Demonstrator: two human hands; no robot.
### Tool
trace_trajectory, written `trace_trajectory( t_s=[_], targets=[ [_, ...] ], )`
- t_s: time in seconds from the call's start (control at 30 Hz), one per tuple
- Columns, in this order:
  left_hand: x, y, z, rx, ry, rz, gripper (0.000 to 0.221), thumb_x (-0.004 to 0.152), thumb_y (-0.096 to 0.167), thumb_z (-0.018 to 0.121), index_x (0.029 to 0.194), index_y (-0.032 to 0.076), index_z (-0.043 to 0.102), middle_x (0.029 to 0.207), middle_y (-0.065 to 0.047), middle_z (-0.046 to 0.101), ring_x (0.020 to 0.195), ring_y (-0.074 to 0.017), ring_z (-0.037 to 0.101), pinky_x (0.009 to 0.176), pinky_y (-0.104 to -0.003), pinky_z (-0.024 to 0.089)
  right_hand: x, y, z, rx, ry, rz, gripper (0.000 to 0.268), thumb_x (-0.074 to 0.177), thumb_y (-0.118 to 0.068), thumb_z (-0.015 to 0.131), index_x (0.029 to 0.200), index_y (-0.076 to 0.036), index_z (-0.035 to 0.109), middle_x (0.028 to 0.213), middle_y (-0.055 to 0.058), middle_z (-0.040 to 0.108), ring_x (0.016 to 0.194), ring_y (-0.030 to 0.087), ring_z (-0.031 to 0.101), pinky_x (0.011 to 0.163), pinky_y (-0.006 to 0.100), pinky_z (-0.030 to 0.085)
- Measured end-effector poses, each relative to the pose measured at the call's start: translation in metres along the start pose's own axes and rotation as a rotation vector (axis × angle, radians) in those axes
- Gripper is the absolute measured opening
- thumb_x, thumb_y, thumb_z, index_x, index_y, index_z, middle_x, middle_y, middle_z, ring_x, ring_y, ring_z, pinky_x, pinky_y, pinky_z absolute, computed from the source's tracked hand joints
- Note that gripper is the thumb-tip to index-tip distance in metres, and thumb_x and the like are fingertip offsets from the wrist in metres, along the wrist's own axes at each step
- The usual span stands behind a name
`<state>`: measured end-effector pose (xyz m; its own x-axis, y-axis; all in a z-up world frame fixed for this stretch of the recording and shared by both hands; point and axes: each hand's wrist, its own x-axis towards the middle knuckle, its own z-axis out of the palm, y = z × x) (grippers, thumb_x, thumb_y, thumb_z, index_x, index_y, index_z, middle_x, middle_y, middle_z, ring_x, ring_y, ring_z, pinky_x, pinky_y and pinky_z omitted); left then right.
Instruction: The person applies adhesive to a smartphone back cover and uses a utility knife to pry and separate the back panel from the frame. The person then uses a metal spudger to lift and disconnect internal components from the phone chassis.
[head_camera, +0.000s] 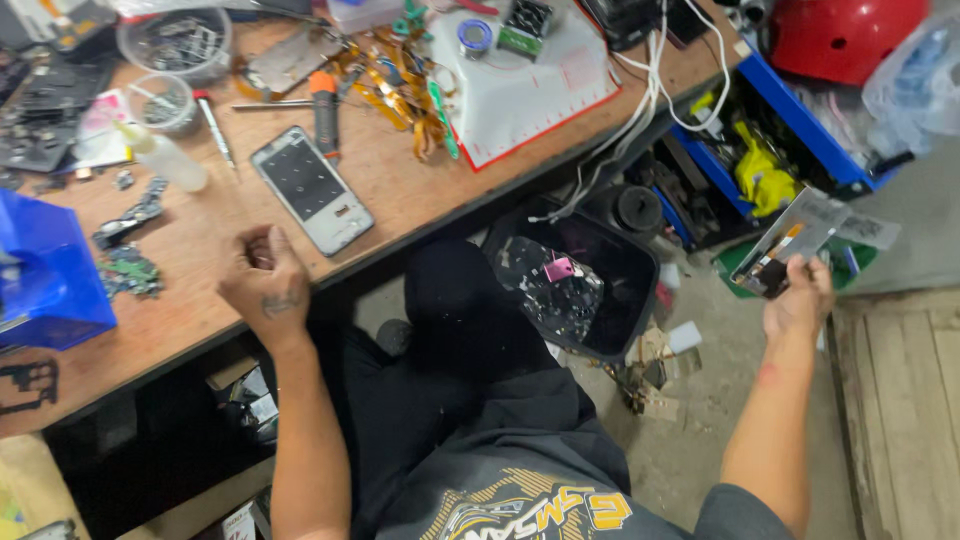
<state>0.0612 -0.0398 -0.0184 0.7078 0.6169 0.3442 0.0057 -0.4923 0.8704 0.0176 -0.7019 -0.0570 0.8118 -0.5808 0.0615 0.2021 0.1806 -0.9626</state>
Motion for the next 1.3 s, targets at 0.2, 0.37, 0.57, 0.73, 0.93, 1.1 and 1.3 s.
trace_trajectory(
  t_s=[0.2,0.37,0.57,0.73,0.93,1.1,1.3],
  targets=[
    [-0.001,-0.005,-0.001,-0.011,-0.060,0.092,0.009,0.100,0.005,0.073,0.103,-0.003,0.069,0.082,-0.005,0.067,0.068,-0.0099,0.059,0.063,-0.026,0.049,-0.060,0.065,-0.083,-1.003,0.173,0.467,0.017,0.101,-0.016,0.061,0.108,-0.005,0.073,0.093,0.007,0.068,0.078,0.017,0.058,0.066,0.036,0.047],
    [-0.005,-0.006,-0.001,0.009,-0.057,0.110,0.008,0.100,0.004,0.074,0.102,-0.002,0.069,0.087,-0.007,0.069,0.071,-0.0123,0.061,0.065,-0.028,0.050,-0.143,0.103,-0.102,-0.989,0.077,0.885,0.028,0.100,-0.020,0.062,0.113,0.004,0.070,0.102,0.016,0.073,0.085,0.026,0.066,0.074,0.042,0.054],
    [-0.004,-0.006,0.001,0.072,-0.021,0.169,0.005,0.096,0.003,0.071,0.098,-0.001,0.069,0.082,-0.010,0.067,0.071,-0.0179,0.065,0.068,-0.032,0.052,-0.182,0.098,-0.097,-0.858,0.280,0.958,0.027,0.096,-0.018,0.065,0.109,0.005,0.067,0.103,0.018,0.071,0.090,0.031,0.069,0.076,0.045,0.056],
    [-0.005,-0.003,-0.001,0.076,-0.003,0.135,0.005,0.092,0.004,0.070,0.096,0.000,0.070,0.079,-0.011,0.068,0.068,-0.0212,0.067,0.065,-0.035,0.052,-0.175,0.093,-0.113,-1.708,0.226,0.647,0.033,0.095,-0.026,0.071,0.104,0.005,0.067,0.104,0.020,0.070,0.094,0.034,0.069,0.079,0.045,0.056],
    [-0.003,-0.001,-0.005,0.036,0.006,0.119,0.004,0.092,0.004,0.068,0.094,0.000,0.069,0.077,-0.012,0.069,0.068,-0.0218,0.070,0.065,-0.036,0.055,-0.103,0.106,-0.041,-0.553,-0.015,0.119,0.016,0.094,-0.011,0.062,0.108,-0.003,0.059,0.104,0.007,0.061,0.095,0.024,0.069,0.065,0.037,0.039],
    [-0.005,-0.003,-0.003,0.020,0.026,0.162,0.003,0.092,0.003,0.067,0.093,0.000,0.068,0.080,-0.013,0.069,0.070,-0.0233,0.071,0.067,-0.036,0.056,-0.157,0.101,0.085,-0.944,-0.725,-0.553,0.028,0.086,-0.020,0.080,0.107,-0.005,0.069,0.106,0.014,0.069,0.093,0.028,0.068,0.081,0.036,0.055],
    [-0.005,-0.005,-0.007,0.014,0.040,0.168,0.005,0.091,0.002,0.066,0.094,0.000,0.069,0.082,-0.014,0.070,0.074,-0.0250,0.071,0.070,-0.037,0.056,-0.219,0.114,0.235,-1.347,-1.309,-0.799,0.034,0.085,-0.032,0.075,0.099,-0.002,0.066,0.069,0.014,0.069,0.067,0.034,0.068,0.077,0.045,0.049]
  ],
)
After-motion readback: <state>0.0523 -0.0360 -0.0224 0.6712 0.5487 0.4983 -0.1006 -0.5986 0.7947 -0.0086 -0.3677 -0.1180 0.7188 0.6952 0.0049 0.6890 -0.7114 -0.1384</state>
